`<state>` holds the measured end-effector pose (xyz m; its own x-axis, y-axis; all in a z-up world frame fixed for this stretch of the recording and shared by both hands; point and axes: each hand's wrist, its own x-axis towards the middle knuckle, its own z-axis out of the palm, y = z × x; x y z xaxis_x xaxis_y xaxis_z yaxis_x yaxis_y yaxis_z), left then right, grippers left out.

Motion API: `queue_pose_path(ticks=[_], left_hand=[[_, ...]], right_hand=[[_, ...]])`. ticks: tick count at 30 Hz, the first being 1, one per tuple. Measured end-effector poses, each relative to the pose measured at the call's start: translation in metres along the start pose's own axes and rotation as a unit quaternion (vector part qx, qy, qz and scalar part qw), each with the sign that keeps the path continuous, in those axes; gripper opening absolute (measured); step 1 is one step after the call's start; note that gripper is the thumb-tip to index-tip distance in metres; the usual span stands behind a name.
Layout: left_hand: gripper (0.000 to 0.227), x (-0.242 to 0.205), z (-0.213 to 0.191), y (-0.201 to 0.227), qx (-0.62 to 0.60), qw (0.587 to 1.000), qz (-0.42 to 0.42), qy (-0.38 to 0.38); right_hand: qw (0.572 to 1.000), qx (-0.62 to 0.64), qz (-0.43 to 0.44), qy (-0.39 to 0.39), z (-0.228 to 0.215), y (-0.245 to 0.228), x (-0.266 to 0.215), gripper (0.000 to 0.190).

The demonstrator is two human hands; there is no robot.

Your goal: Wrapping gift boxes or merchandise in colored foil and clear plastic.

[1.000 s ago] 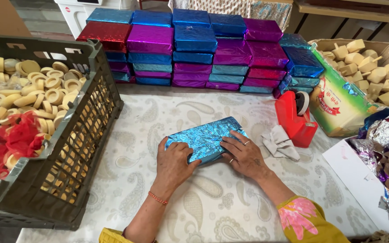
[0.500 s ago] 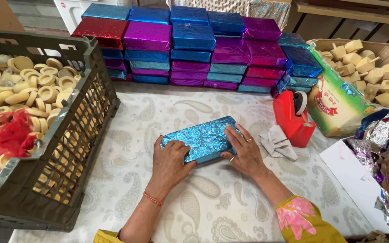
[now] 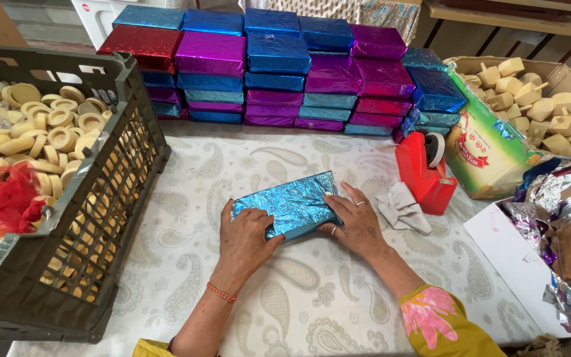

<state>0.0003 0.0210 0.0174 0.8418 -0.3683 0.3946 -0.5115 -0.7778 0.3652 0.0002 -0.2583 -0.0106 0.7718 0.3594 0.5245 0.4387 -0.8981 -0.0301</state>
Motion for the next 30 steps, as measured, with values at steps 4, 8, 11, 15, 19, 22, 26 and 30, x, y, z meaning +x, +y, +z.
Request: queue_pose_path(ticks=[4,8,11,15,19,22,26,30], left_hand=[[0.042,-0.001,0.004,-0.002,-0.011,1.000,0.001,0.005],[0.043,-0.001,0.007,-0.005,-0.017,1.000,0.008,0.010],[0.042,0.000,0.006,-0.005,-0.021,1.000,0.007,0.008],[0.040,0.001,0.001,-0.002,-0.031,1.000,0.000,0.008],[0.038,0.000,0.004,-0.003,-0.035,0.999,0.011,0.021],[0.036,0.000,0.001,-0.001,-0.031,1.000,-0.003,0.001],[0.035,0.000,-0.001,0.001,-0.022,1.000,-0.003,-0.001],[0.032,0.002,-0.002,0.002,-0.014,1.000,-0.010,-0.013]], right_hand=[[1.000,0.012,-0.008,0.017,-0.002,0.003,0.000,0.072],[0.998,0.022,-0.009,0.056,-0.008,0.010,0.002,0.066],[0.995,0.010,0.005,0.095,-0.009,0.019,0.000,0.054],[0.980,0.021,0.091,0.176,-0.018,0.029,-0.003,0.028],[0.965,0.022,0.132,0.224,-0.014,0.068,-0.017,0.020],[0.961,-0.014,0.158,0.228,-0.026,0.101,-0.031,0.013],[0.940,-0.069,0.221,0.251,-0.055,0.143,-0.050,0.011],[0.914,-0.091,0.348,0.186,-0.071,0.201,-0.065,0.022]])
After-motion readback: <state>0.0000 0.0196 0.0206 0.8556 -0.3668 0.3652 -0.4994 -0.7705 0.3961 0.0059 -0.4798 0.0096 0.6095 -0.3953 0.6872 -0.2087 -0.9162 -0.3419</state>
